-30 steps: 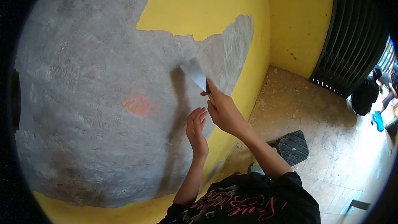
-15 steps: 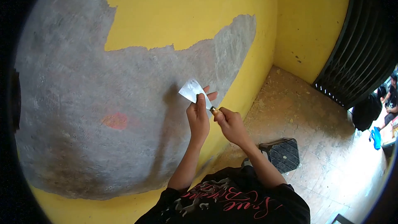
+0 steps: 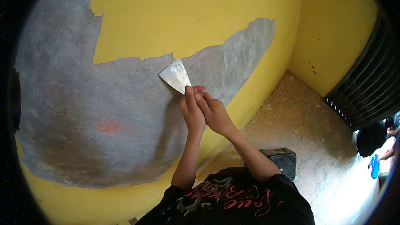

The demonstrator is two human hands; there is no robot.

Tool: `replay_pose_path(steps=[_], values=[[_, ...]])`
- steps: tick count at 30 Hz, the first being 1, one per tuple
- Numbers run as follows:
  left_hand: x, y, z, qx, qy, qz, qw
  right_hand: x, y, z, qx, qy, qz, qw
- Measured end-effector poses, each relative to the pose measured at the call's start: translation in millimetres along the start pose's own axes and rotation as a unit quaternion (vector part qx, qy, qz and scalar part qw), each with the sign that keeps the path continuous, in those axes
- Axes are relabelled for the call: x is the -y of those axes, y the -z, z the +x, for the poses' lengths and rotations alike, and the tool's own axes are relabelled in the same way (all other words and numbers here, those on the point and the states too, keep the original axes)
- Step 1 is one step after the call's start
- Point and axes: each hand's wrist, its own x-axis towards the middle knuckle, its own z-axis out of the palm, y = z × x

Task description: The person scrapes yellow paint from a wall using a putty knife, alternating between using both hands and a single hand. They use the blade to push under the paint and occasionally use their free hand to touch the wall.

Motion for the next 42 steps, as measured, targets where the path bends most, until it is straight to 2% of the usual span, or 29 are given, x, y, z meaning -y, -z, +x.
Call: replay_pose_path(steps=[1,3,5,7,8,10,11,13,14,16,20,22,23,25,29,31,32,37,39,42], values=[[-2.0,-2.0,-4.8,-0.020,-0.011,0.020,1.000,5.3,-0.9,1.4,-0.011,0.051,-0.028,0.998],[-2.7,-4.9,4.3,-0.037,-0.029,0.043,0.998,11.7,2.9,4.1,-0.002,0.046,-0.021,0.999],[2.9,-8.2,7.3,-0.099,-0.077,0.084,0.989,20.9,8.5,0.8,0.010,0.023,-0.017,1.000],[-6.6,-10.5,-6.3,-0.094,-0.051,0.066,0.992,36.2,10.7,9.2,0.060,-0.100,-0.033,0.993],[-16.5,-13.9,-7.8,-0.085,-0.041,0.041,0.995,31.8,9.7,6.4,0.062,-0.096,-0.032,0.993],[-13.9,-18.1,-7.3,-0.086,-0.019,-0.006,0.996,22.6,8.9,1.3,0.032,0.048,-0.006,0.998],[-13.1,-18.4,-0.8,-0.086,-0.016,-0.005,0.996,18.2,12.1,5.4,0.031,0.046,-0.005,0.998],[-18.7,-14.9,7.5,-0.096,-0.036,0.007,0.995,25.7,13.5,7.9,0.069,-0.075,-0.048,0.994],[-32.9,-16.3,3.3,-0.072,-0.017,0.000,0.997,31.4,13.2,3.4,0.070,-0.073,-0.047,0.994],[-21.2,-17.0,-9.9,-0.077,-0.010,-0.014,0.997,40.5,14.5,-7.4,0.059,-0.065,-0.025,0.996],[-9.7,-15.5,-14.2,-0.078,0.025,-0.037,0.996,15.4,14.4,-14.4,0.019,-0.030,0.005,0.999],[-27.3,-13.9,-7.7,-0.061,0.035,-0.048,0.996,36.6,18.4,-8.4,0.096,-0.120,-0.011,0.988],[-28.0,-12.8,-9.4,-0.063,0.034,-0.047,0.996,41.3,21.7,-9.6,0.098,-0.120,-0.010,0.988],[-28.7,-10.9,-10.9,-0.045,0.037,-0.021,0.998,46.0,31.3,-9.8,0.167,-0.166,0.066,0.970],[-27.8,-13.0,-5.2,-0.072,0.050,-0.021,0.996,41.9,21.1,-2.2,0.140,-0.168,0.068,0.973],[-31.7,-8.9,5.4,-0.061,-0.027,-0.002,0.998,32.5,7.4,2.0,0.103,-0.064,0.080,0.989],[-31.0,-8.4,5.8,-0.072,-0.018,-0.021,0.997,29.1,3.9,-0.4,0.091,-0.031,0.084,0.992],[-16.3,-3.2,-1.7,-0.066,-0.027,0.071,0.995,26.0,-2.7,-5.3,0.016,-0.112,0.061,0.992],[-31.9,-3.6,7.3,-0.061,-0.010,0.073,0.995,27.9,-2.0,-4.2,0.040,-0.100,0.078,0.991],[-19.5,-6.9,1.1,-0.080,-0.052,0.100,0.990,32.4,1.6,0.7,0.061,-0.119,0.075,0.988]])
